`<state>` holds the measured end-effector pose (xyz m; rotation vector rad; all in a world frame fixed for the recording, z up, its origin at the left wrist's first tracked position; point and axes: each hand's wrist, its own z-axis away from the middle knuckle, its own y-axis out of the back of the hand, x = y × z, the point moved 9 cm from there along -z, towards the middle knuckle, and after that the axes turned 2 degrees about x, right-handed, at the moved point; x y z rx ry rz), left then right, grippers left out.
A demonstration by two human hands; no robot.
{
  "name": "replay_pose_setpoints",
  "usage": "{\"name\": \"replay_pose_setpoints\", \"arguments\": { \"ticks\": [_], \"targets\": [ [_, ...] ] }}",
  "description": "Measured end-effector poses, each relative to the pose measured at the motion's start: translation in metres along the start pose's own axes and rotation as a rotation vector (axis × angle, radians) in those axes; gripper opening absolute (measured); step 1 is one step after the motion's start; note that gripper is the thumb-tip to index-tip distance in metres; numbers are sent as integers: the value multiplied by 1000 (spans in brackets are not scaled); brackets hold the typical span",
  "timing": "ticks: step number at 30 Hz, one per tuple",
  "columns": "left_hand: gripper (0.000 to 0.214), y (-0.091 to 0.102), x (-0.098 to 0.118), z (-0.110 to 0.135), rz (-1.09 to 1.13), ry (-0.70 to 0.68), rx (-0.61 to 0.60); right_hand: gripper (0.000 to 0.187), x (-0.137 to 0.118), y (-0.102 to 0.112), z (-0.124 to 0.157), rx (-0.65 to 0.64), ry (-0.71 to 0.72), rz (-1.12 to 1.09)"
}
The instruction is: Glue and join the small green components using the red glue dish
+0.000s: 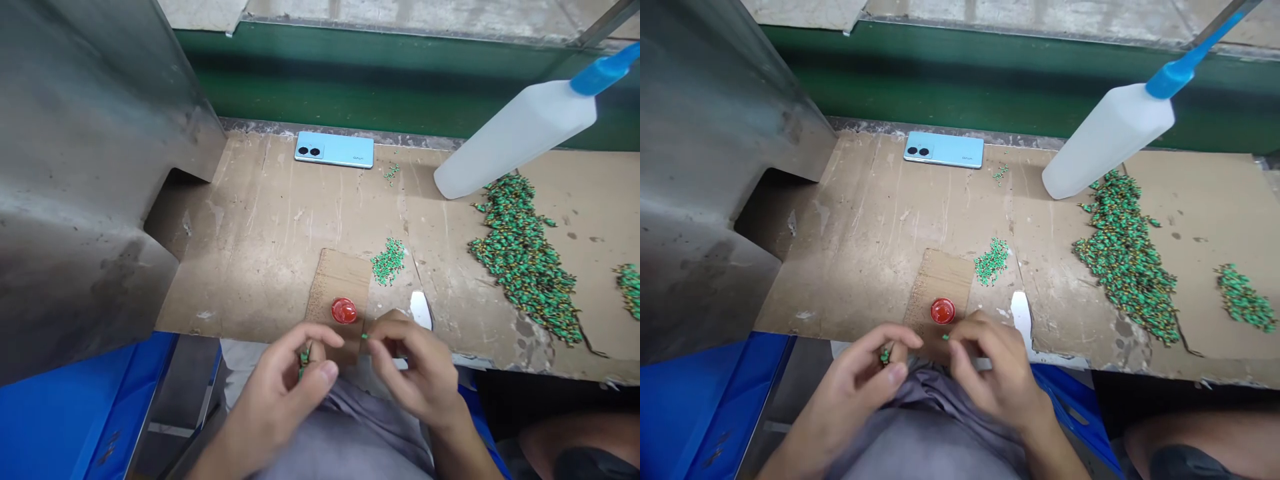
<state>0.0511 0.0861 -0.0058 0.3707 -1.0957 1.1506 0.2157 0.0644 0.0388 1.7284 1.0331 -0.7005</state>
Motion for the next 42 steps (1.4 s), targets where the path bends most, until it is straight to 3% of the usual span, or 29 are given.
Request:
{"name": "replay_pose_setpoints", "arguments": {
  "ticks": [3, 6, 13, 25, 33, 38, 42],
  "targets": [
    [26, -8, -3, -2, 453, 115, -168, 15, 12, 8, -2, 51, -72, 70],
    [25, -2, -4, -4, 570, 128, -157, 13, 16, 4, -4, 10, -86, 103],
    [10, 2, -7, -1, 575, 116, -124, 13, 26, -7, -4, 37, -100, 197],
    [18, 8, -7, -3, 525, 89, -43, 14, 25, -9, -4, 37, -76, 216],
    [20, 20, 5, -4, 344, -55, 40, 14, 24, -9, -4, 37, -68, 225],
    [22, 26, -2, -6, 323, -22, 134, 12, 26, -6, -3, 55, -62, 209],
    [18, 40, 1, -3, 191, -110, 236, 13, 19, -1, -1, 84, -11, 215]
  ]
}}
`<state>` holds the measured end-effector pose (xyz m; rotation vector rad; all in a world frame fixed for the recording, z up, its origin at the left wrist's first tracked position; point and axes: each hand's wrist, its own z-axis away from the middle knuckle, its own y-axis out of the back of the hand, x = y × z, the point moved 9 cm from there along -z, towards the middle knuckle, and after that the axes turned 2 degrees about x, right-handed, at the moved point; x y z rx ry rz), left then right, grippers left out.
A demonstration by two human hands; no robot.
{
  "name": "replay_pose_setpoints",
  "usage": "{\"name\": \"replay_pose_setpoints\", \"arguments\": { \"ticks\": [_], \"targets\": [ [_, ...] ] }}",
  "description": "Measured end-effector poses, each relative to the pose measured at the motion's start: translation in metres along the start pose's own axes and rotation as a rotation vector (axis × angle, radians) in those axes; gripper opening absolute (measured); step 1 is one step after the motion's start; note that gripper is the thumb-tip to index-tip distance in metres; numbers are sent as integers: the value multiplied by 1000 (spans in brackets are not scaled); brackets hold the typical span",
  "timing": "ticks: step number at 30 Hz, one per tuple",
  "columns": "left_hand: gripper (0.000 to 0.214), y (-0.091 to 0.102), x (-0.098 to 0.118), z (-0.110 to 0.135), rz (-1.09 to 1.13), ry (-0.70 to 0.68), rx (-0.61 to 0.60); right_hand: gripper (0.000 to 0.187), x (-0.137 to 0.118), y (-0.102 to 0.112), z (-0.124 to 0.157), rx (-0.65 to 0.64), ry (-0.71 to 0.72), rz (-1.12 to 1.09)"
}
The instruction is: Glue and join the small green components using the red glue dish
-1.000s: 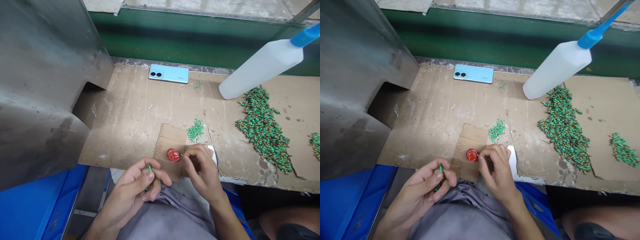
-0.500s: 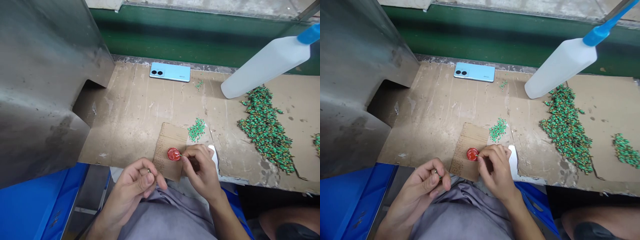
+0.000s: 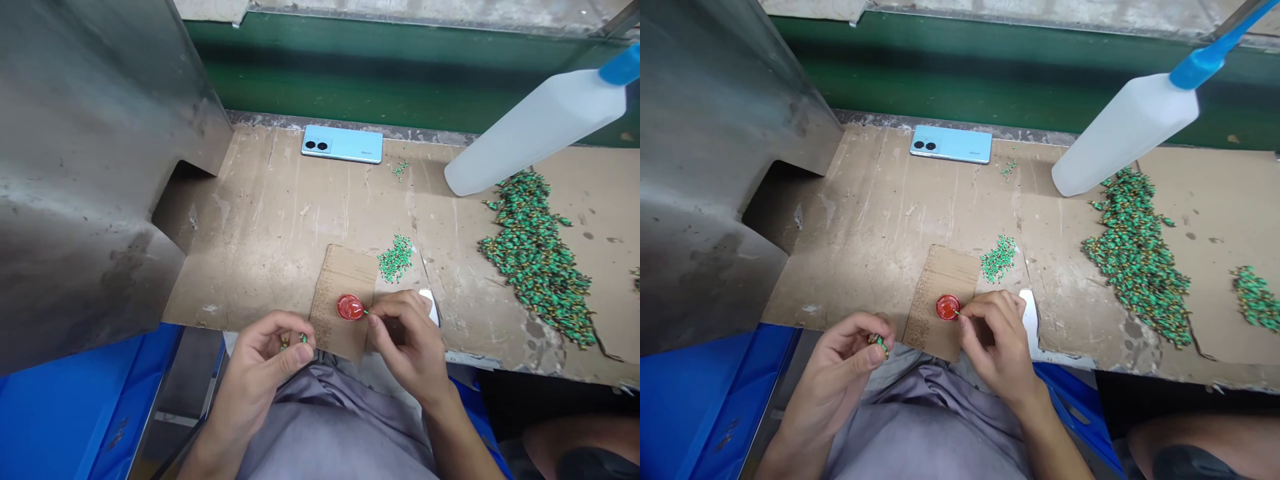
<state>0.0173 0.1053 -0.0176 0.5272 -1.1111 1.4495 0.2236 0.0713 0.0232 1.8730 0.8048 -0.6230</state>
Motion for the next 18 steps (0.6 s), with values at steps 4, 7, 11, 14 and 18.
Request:
{"name": "replay_pose_setpoints", "arguments": {
  "ticks": [4, 7, 11, 14, 18],
  "targets": [
    [10, 15, 11, 1, -240, -156, 77, 18, -27, -4, 12, -52, 121, 10],
    [11, 21, 15, 2, -391, -193, 128, 13, -43, -20, 21, -178, 178, 97],
    [17, 22, 15, 3, -457, -161, 166, 16, -46, -36, 24, -255, 197, 215],
    [13, 20, 14, 6, -485, -161, 169, 21, -43, -41, 22, -272, 190, 260],
    [9, 18, 14, 8, -514, -184, 169, 23, -40, -45, 20, -283, 168, 287]
  ]
}}
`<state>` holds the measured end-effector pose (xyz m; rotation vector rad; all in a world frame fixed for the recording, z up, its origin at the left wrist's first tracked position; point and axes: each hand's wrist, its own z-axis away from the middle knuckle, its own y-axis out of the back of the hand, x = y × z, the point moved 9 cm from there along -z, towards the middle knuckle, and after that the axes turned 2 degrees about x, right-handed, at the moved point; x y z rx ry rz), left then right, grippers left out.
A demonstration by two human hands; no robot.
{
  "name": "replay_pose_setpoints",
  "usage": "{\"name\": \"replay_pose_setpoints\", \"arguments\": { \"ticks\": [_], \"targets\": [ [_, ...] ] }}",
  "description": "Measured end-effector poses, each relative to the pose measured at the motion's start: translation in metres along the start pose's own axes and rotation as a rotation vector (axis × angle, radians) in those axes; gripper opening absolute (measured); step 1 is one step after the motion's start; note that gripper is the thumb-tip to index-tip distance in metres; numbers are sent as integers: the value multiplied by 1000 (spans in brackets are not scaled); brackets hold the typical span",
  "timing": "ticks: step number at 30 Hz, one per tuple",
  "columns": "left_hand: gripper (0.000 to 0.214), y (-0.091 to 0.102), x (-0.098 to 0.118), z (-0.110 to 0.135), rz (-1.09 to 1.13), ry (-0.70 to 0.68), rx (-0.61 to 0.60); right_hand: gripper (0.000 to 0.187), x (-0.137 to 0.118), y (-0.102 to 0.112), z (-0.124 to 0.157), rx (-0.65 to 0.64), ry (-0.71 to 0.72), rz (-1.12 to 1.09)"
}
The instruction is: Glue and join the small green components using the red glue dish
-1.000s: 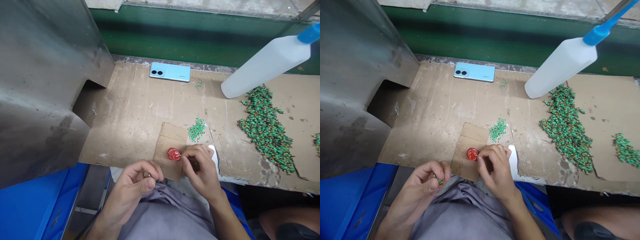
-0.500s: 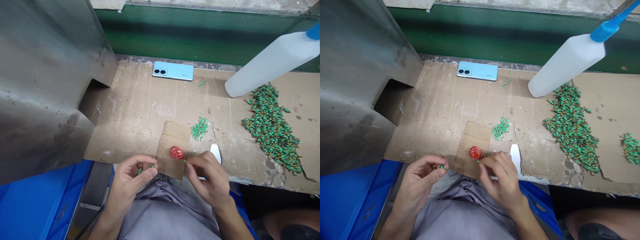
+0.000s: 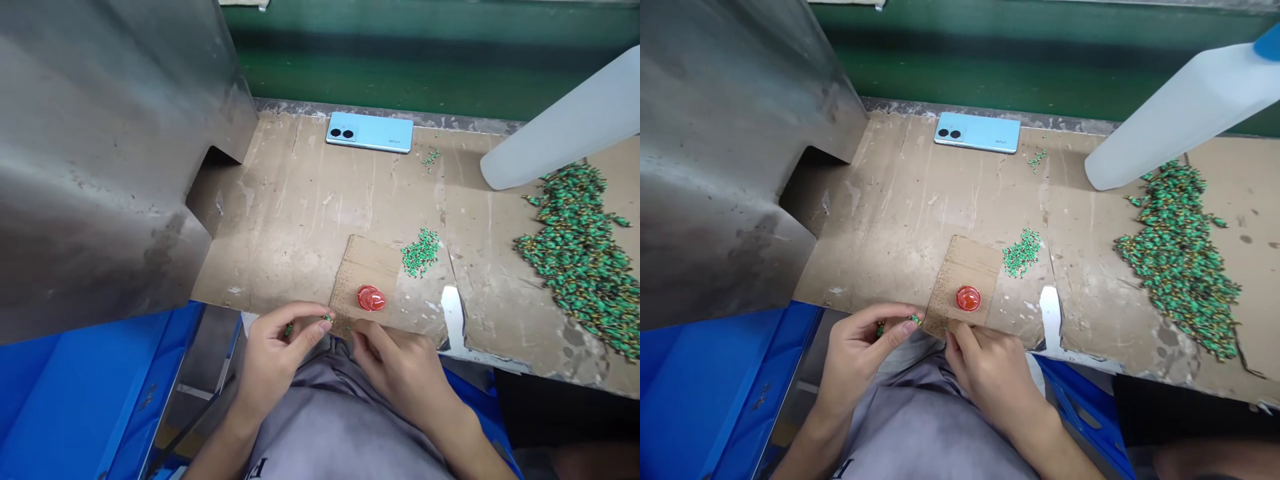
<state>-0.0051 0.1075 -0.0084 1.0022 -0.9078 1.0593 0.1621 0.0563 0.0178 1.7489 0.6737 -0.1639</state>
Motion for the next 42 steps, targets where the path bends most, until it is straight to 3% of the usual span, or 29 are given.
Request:
{"name": "replay_pose_setpoints", "arguments": {
  "ticks": [7, 13, 18, 25, 30, 34, 39, 42],
  "targets": [
    [5, -2, 12, -2, 70, -125, -22, 23, -3, 1, -2, 10, -5, -7],
    [13, -1, -3, -2, 72, -3, 6, 16, 0, 8, -3, 35, -23, -62],
    [10, -10, -6, -1, 164, 6, -82, 14, 0, 14, -1, 74, -34, -169],
    [12, -23, -15, 3, 344, 82, -167, 15, 15, 35, 9, 274, -242, -468],
    [17, -32, -16, 5, 374, 122, -191, 12, 17, 21, 6, 232, -314, -747],
    [6, -32, -1, 4, 334, 13, -152, 11, 12, 5, 4, 171, -359, -946],
    [4, -25, 7, 7, 194, -39, -60, 12, 10, 2, 6, 172, -372, -993],
    [5, -26, 6, 8, 170, -27, -79, 13, 14, 5, 7, 183, -368, -950]
  ]
}}
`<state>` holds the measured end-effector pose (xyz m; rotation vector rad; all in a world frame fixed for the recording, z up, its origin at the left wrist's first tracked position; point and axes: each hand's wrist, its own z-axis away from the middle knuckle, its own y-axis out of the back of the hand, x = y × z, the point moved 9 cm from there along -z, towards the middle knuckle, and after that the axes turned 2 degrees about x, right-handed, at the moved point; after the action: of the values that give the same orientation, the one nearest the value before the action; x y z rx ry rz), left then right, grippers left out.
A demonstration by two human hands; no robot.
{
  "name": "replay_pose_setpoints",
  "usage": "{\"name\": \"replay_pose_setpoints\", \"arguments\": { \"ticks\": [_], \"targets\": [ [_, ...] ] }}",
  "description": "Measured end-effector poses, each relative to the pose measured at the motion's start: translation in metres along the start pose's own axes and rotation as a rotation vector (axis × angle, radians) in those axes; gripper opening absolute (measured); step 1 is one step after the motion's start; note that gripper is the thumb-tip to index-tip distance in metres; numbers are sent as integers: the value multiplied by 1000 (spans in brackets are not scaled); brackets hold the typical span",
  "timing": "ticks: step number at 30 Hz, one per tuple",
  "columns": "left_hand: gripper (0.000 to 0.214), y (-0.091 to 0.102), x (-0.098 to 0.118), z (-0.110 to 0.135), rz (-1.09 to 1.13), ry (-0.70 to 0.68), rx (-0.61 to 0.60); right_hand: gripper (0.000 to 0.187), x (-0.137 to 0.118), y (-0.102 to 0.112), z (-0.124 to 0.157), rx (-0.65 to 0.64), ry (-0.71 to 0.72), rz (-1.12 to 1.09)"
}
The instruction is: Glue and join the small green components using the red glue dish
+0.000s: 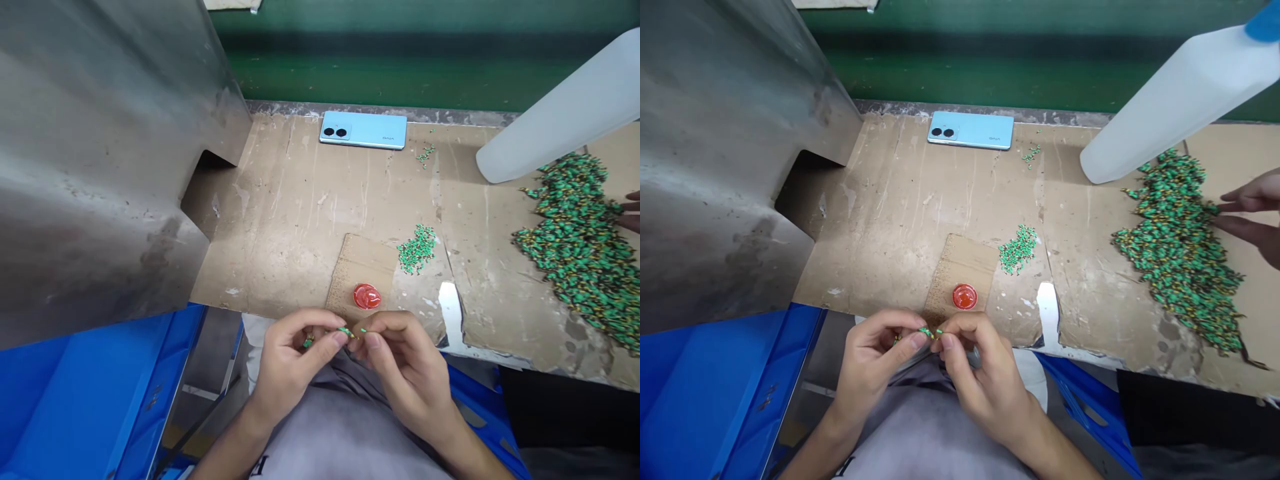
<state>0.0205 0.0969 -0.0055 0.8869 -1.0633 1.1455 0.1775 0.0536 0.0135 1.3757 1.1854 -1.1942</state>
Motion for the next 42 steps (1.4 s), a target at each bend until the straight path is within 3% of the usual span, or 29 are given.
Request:
{"name": "replay_pose_setpoints", "arguments": {
  "ticks": [7, 11, 15, 19, 26, 37, 42],
  "targets": [
    [5, -2, -3, -1, 13, -28, -58, 16, -1, 5, -1, -39, 52, 31],
    [7, -5, -3, 1, 87, -68, -109, 19, -7, 10, 1, 18, 113, -11],
    [4, -7, 0, 0, 156, -95, -144, 17, -6, 14, 0, 66, 98, -17],
    [9, -13, 9, 0, 188, -149, -209, 15, -2, 9, -2, 25, 52, -8],
    [5, -13, 17, 1, 65, -215, -172, 15, -3, 9, -3, 28, 59, 13],
    [7, -9, 7, 0, 56, -93, -107, 16, -4, 6, -1, -33, 82, -94],
    [5, -12, 2, -3, 191, -55, -186, 15, -3, 6, -2, -46, 85, -73]
  ]
}}
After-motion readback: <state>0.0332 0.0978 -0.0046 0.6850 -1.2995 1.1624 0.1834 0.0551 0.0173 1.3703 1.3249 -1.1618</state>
